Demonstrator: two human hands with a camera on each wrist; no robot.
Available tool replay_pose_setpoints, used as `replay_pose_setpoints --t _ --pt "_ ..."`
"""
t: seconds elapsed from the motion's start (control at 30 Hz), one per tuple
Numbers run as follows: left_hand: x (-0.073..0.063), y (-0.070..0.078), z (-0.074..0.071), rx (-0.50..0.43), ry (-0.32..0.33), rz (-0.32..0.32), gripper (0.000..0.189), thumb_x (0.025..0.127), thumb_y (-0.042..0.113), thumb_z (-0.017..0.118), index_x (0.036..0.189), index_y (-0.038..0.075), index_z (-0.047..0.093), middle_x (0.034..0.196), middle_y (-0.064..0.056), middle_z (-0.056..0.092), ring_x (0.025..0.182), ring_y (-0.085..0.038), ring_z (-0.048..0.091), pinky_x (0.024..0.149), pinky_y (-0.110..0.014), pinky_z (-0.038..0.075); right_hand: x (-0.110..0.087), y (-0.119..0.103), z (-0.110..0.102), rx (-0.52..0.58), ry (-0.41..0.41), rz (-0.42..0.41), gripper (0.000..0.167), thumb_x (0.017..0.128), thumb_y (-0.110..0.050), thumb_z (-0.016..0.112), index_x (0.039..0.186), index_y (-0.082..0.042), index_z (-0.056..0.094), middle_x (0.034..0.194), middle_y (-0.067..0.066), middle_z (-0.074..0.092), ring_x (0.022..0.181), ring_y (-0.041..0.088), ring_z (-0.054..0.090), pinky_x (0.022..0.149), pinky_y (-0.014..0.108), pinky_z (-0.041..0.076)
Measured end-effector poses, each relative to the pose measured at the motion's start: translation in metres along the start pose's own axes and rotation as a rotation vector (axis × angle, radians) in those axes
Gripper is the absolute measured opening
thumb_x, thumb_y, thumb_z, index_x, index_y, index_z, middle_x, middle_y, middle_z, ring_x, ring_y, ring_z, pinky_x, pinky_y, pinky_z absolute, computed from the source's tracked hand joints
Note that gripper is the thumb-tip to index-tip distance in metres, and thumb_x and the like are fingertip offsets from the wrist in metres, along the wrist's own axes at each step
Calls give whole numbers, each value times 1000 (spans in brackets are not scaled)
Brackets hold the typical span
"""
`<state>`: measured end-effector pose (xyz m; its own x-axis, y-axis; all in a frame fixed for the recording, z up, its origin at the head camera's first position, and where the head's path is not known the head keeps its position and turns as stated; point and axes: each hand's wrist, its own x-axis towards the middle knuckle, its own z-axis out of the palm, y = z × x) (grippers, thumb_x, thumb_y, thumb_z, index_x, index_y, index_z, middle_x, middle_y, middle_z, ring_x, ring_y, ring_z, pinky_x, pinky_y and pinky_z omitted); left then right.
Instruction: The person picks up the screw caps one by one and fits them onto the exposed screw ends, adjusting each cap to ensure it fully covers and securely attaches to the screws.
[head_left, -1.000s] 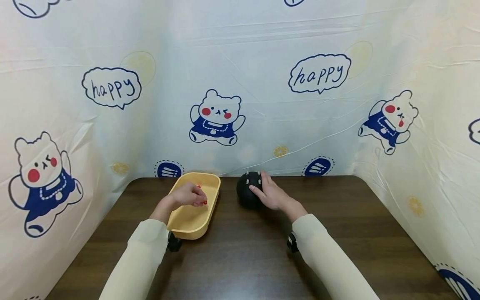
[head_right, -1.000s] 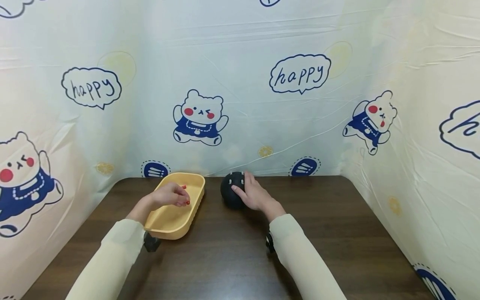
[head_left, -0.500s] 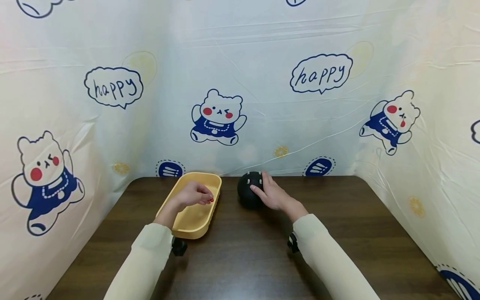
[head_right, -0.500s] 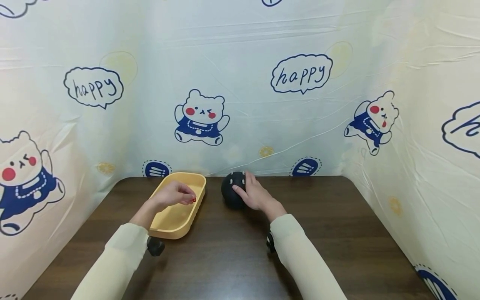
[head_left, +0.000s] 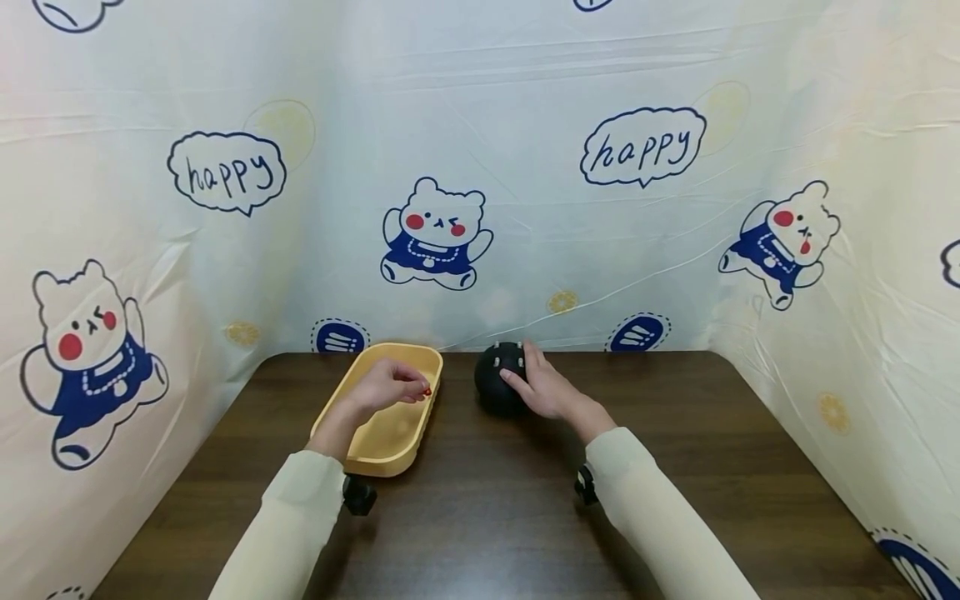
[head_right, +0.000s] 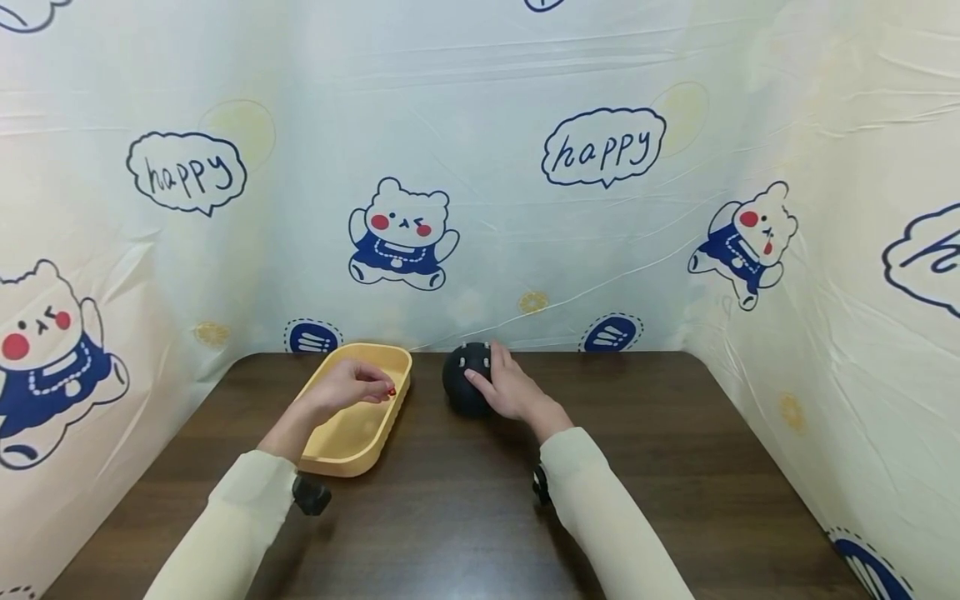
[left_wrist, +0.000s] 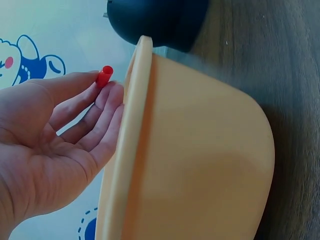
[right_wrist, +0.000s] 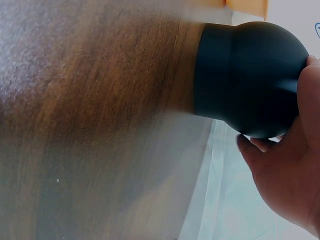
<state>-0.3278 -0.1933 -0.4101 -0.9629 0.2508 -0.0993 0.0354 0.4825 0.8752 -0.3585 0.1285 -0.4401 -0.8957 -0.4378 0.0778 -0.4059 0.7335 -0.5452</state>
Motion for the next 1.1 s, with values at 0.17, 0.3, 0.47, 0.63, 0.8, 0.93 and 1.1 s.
replay_pose_setpoints --t 0.17,0.3,0.47,0.63,0.8,0.93,1.1 --pt "2 7 3 -3 36 11 23 100 15 66 115 -2 74 103 -14 75 103 -40 68 95 -48 56 2 2 0 1 0 -6 89 106 -60 35 162 1 3 169 24 8 154 37 19 124 53 20" --pt "6 12 6 -11 76 52 22 100 16 68 113 -1 75 103 -15 75 101 -38 69 91 -44 58 5 8 2 -7 -5 -11 90 105 -63 33 162 0 2 169 22 7 155 34 18 124 50 20" --pt "6 22 13 -27 119 85 21 99 17 69 111 2 76 104 -15 75 100 -34 70 90 -41 59 6 9 2 2 -1 -18 90 106 -61 35 162 0 2 169 22 8 154 35 19 124 51 21" --pt "4 29 18 -48 162 80 20 100 16 67 112 3 76 105 -13 76 105 -36 70 97 -48 55 4 7 3 -6 3 -20 89 106 -59 36 162 2 3 169 23 8 154 36 19 124 52 21" --pt "6 31 22 -85 182 86 22 100 17 67 115 3 75 107 -12 75 109 -39 68 102 -51 52 4 8 3 -2 -1 -13 91 105 -62 34 162 1 2 169 22 6 155 36 17 124 51 20" --pt "8 34 25 -94 203 98 22 100 19 68 115 5 76 108 -11 75 109 -38 67 100 -47 54 4 8 2 -5 -1 -9 90 105 -62 34 162 -1 1 170 21 6 156 34 16 125 49 19" --pt "8 38 32 -77 258 103 20 99 20 70 114 9 77 108 -9 75 101 -28 67 94 -38 57 2 6 3 -5 11 -23 88 106 -59 35 162 2 2 169 23 7 155 36 17 124 51 20"
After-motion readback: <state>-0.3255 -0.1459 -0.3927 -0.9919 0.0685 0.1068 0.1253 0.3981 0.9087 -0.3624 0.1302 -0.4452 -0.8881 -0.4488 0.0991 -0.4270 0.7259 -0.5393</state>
